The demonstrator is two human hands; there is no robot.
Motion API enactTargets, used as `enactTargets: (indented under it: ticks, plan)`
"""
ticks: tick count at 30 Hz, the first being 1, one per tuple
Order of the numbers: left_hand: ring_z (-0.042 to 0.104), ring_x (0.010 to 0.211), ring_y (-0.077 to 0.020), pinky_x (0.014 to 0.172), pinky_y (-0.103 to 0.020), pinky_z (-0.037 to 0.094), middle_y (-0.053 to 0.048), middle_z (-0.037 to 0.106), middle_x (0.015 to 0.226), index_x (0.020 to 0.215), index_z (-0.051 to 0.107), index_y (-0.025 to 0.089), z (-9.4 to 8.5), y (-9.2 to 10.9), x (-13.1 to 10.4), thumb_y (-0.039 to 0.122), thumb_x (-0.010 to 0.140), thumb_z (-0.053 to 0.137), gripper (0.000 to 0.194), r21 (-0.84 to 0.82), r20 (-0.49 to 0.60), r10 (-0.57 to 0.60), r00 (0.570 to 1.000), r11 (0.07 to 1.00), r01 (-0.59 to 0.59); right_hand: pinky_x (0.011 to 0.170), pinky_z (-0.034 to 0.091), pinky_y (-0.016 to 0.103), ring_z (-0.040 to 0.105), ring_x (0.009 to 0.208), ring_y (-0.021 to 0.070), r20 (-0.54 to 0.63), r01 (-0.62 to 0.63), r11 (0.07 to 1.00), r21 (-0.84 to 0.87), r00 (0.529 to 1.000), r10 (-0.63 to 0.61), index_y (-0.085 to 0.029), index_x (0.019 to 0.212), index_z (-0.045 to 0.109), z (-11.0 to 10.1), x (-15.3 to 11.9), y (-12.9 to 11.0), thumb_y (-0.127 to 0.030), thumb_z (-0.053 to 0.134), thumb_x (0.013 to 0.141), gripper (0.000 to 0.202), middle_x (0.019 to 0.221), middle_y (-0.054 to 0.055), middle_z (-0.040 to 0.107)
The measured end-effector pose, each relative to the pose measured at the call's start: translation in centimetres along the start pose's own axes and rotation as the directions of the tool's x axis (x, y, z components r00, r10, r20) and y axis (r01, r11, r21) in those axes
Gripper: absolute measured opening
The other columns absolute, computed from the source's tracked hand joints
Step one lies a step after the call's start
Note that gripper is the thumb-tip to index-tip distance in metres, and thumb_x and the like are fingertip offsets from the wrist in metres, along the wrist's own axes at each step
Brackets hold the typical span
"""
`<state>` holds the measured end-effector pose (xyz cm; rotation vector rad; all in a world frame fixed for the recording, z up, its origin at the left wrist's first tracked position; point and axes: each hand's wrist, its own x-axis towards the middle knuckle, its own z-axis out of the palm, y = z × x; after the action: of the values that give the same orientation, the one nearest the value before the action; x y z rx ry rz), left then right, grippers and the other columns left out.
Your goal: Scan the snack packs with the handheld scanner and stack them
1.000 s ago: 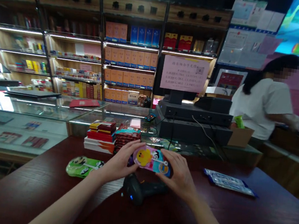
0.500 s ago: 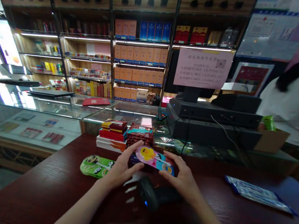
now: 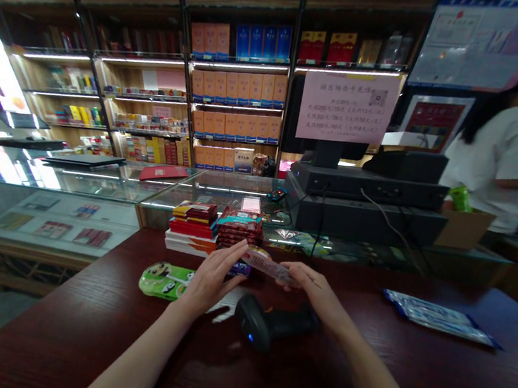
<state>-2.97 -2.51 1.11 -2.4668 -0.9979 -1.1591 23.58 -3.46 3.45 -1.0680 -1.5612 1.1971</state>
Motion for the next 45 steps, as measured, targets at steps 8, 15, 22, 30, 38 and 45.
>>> enactTargets:
  ticks: [8,15,22,30,38,45]
  plan:
    - [0.048,0.138,-0.0265,0.113,-0.046,0.045,-0.013,0.047,0.150,0.154,0.026,0.029,0.7,0.1,-0.1,0.030,0.092,0.065,0.074,0.089,-0.078,-0.013,0.997,0.996,0.020,0.065,0.049,0.030,0.069,0.075,0.0219,0.015,-0.115,0.992,0.052,0.993,0.114,-0.016,0.105,0.070,0.5,-0.2,0.3,-0.073,0.051,0.086,0.062,0.085,0.008,0.077]
    - [0.050,0.136,-0.0249,0.113,-0.045,0.043,-0.010,0.054,0.146,0.156,0.023,0.029,0.2,0.4,0.3,0.029,0.094,0.062,0.073,0.148,-0.030,0.095,0.995,0.985,-0.090,0.053,0.045,0.026,0.064,0.059,0.0166,0.039,-0.176,0.980,0.090,0.984,0.173,-0.017,0.098,0.071,0.8,0.0,0.9,-0.068,0.050,0.090,0.056,0.082,0.009,0.078]
    - [0.047,0.139,-0.0232,0.117,-0.045,0.038,-0.007,0.056,0.146,0.156,0.025,0.029,0.2,0.5,0.4,0.027,0.095,0.061,0.071,0.169,-0.004,0.146,0.989,0.975,-0.143,0.050,0.040,0.025,0.062,0.058,0.0164,0.040,-0.189,0.978,0.088,0.982,0.186,-0.017,0.099,0.073,0.7,0.0,1.2,-0.069,0.046,0.091,0.059,0.080,0.009,0.078]
    - [0.046,0.140,-0.0241,0.119,-0.049,0.034,-0.008,0.056,0.146,0.156,0.023,0.027,-0.4,0.1,0.2,0.032,0.094,0.063,0.074,0.176,-0.013,0.127,0.992,0.977,-0.123,0.056,0.039,0.025,0.062,0.066,0.0159,-0.023,-0.105,0.993,0.044,0.994,0.106,-0.016,0.097,0.074,-0.6,0.2,1.9,-0.073,0.044,0.089,0.064,0.087,0.007,0.075]
    - [0.047,0.139,-0.0246,0.120,-0.049,0.034,-0.010,0.056,0.145,0.151,0.033,0.024,-1.2,-0.8,-0.2,0.033,0.091,0.066,0.069,0.204,-0.049,0.075,0.996,0.977,-0.064,0.075,0.049,0.033,0.068,0.087,0.0221,-0.075,-0.017,1.000,0.023,0.997,0.019,-0.020,0.111,0.070,-1.0,-0.2,1.6,-0.070,0.056,0.084,0.058,0.095,0.008,0.077]
    - [0.048,0.138,-0.0264,0.118,-0.052,0.037,-0.011,0.059,0.143,0.149,0.037,0.023,-2.4,-1.8,-0.8,0.029,0.089,0.069,0.068,0.246,-0.128,0.035,0.991,0.969,-0.002,0.097,0.048,0.043,0.067,0.108,0.0273,0.038,0.022,0.994,-0.111,0.999,-0.018,-0.022,0.123,0.063,-1.8,-0.7,1.7,-0.057,0.068,0.082,0.054,0.112,0.010,0.075]
